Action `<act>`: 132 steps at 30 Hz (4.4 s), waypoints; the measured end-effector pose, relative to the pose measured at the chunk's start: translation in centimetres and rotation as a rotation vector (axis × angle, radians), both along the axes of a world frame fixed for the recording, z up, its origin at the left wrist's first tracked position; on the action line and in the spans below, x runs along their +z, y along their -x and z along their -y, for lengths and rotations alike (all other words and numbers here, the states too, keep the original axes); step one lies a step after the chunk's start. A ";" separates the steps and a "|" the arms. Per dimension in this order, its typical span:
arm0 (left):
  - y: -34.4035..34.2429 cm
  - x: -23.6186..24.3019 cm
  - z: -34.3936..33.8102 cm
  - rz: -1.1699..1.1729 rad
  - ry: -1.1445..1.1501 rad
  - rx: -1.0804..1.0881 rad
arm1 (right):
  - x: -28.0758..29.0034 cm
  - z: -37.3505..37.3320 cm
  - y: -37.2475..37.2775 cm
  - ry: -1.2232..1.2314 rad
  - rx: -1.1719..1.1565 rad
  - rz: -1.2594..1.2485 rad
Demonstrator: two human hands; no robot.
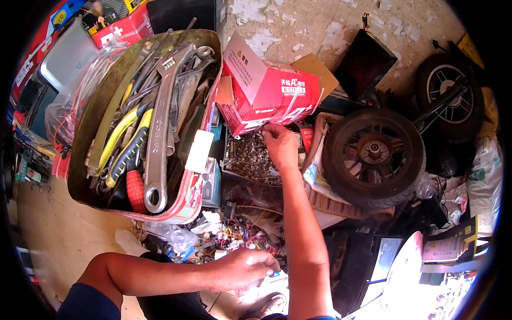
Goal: The person picks up and sorts small metal components from a cluttered workspace, holding several at once and then placing some back into a bin filled with screws and fasteners.
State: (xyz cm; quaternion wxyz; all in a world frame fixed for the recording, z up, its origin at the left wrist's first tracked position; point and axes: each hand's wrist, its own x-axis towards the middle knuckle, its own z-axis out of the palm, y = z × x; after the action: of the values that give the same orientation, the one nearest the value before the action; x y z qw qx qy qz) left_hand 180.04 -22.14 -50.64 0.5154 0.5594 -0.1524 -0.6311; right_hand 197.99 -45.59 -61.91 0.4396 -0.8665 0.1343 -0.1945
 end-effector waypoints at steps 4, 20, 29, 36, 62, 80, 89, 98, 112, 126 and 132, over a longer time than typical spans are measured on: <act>-0.1 0.2 0.3 0.065 -0.020 0.053 | -1.2 0.0 3.7 -0.129 -0.135 0.045; -0.8 -0.8 -0.1 0.830 0.410 0.608 | 1.3 -5.1 22.0 -1.122 0.694 -0.131; 0.6 -0.1 -1.0 0.456 0.305 0.099 | -0.5 -5.5 18.1 -0.762 0.081 -0.249; 0.8 -1.9 -1.1 0.291 0.215 0.055 | -2.0 -6.7 17.1 -0.440 -0.156 -0.202; -1.5 -0.3 -0.6 0.029 0.203 0.458 | -0.9 -6.9 11.9 -0.071 -0.339 -0.003; -1.5 -0.8 -0.6 0.038 0.157 0.423 | -7.3 -2.7 2.6 0.752 -0.295 -0.256; -2.1 -0.8 -1.0 0.092 0.111 0.483 | -5.4 -4.0 6.2 0.313 -0.360 -0.013; -2.2 -2.0 -1.4 -0.045 0.214 0.626 | -1.7 -6.2 14.9 -1.707 0.234 0.454; -1.0 -0.5 -2.1 0.093 0.416 0.711 | 1.8 -9.1 20.9 -1.800 0.420 0.584; -0.5 0.0 -2.1 0.170 0.453 0.662 | 2.0 -9.2 22.1 -1.780 0.465 0.594; -0.4 0.2 -2.1 0.172 0.445 0.681 | 2.8 -9.7 22.4 -1.820 0.446 0.596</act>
State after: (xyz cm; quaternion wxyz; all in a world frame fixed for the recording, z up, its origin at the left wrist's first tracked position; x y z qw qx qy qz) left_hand 180.43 -20.08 -50.41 0.7886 0.5032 -0.1338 -0.3272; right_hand 175.58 -35.91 -59.10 0.9818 -0.1182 -0.0503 -0.1400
